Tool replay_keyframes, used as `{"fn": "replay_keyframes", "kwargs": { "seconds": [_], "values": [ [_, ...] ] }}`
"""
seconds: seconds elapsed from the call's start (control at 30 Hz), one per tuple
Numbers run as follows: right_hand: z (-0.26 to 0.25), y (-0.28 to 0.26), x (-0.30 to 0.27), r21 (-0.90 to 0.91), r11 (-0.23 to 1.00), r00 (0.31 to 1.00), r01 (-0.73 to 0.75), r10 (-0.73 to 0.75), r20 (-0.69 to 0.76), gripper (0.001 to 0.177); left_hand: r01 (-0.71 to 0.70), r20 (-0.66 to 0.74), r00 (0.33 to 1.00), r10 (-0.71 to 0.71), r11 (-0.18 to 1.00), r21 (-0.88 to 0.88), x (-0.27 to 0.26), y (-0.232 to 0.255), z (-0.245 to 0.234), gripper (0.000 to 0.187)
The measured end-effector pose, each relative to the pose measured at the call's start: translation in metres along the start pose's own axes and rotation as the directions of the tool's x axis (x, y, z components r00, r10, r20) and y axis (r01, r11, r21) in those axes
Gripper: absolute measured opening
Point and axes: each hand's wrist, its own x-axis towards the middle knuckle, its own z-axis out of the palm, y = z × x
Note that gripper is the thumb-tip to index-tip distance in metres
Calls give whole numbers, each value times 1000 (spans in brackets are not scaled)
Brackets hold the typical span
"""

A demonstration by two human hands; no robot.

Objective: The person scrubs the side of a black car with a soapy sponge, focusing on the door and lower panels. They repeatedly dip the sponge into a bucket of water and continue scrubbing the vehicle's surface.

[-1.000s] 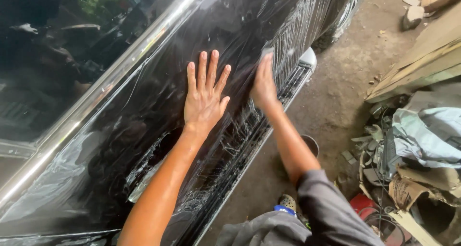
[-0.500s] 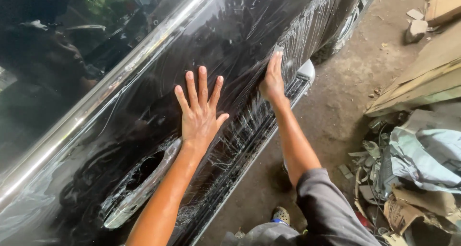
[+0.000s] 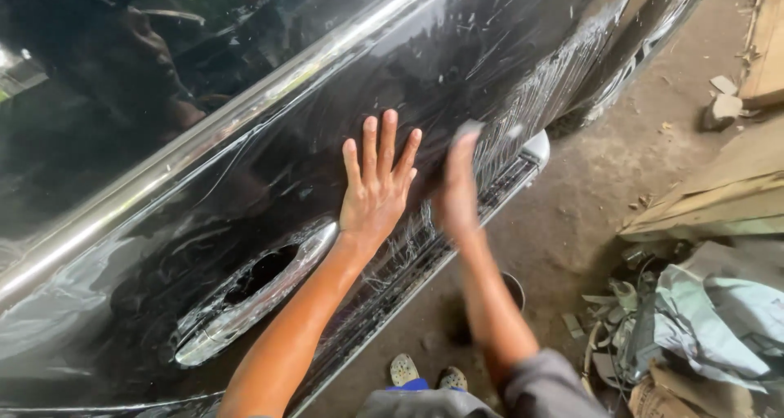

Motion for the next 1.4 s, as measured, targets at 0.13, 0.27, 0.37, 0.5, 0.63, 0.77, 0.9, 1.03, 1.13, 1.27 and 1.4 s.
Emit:
{"fn": "replay_keyframes", "kwargs": {
  "seconds": [0.13, 0.27, 0.37, 0.5, 0.63, 0.77, 0.9, 1.03, 1.13, 1.27, 1.4],
  "values": [
    [28, 33, -30, -313, 912, 958, 265, -285, -19, 70, -1, -36, 999, -4, 990, -139, 3, 0, 0, 75],
    [-14, 15, 38, 157, 984, 986, -90, 110, -125, 80, -86, -58, 995, 83, 995, -54, -3, 3, 9, 66],
    [-7, 119, 7, -180, 972, 979, 148, -171, -115, 79, -65, -84, 995, 58, 995, -79, -8, 2, 11, 64],
    [68, 88, -51, 424, 902, 991, 82, -119, 63, 71, -29, -191, 982, -6, 984, -178, -10, 13, 26, 54],
    [4, 80, -4, 95, 981, 978, 171, -180, 106, 70, 20, -130, 990, -58, 960, -280, -10, 24, 43, 72],
    [-97, 134, 89, -39, 992, 978, 121, -112, 178, 75, 14, -16, 1000, -17, 982, -188, -5, 31, 48, 65],
    [-112, 176, 106, -170, 927, 935, 334, -304, 181, 79, 0, 103, 994, 34, 950, -312, -3, 33, 42, 67],
    [-99, 244, 95, -310, 800, 858, 514, -487, 164, 84, 76, 21, 997, -73, 936, -343, -3, 53, 68, 93],
    [-108, 237, 87, -414, 673, 776, 613, -611, 156, 88, 128, 63, 991, -114, 949, -287, -8, 57, 54, 114],
    [-93, 213, 73, -544, 470, 633, 695, -759, 152, 95, 153, 100, 986, -131, 953, -262, -5, 55, 44, 126],
    [-93, 278, 94, -568, 533, 738, 627, -640, 214, 95, 252, -121, 950, -287, 937, -243, -15, 79, 74, 130]
  ]
}}
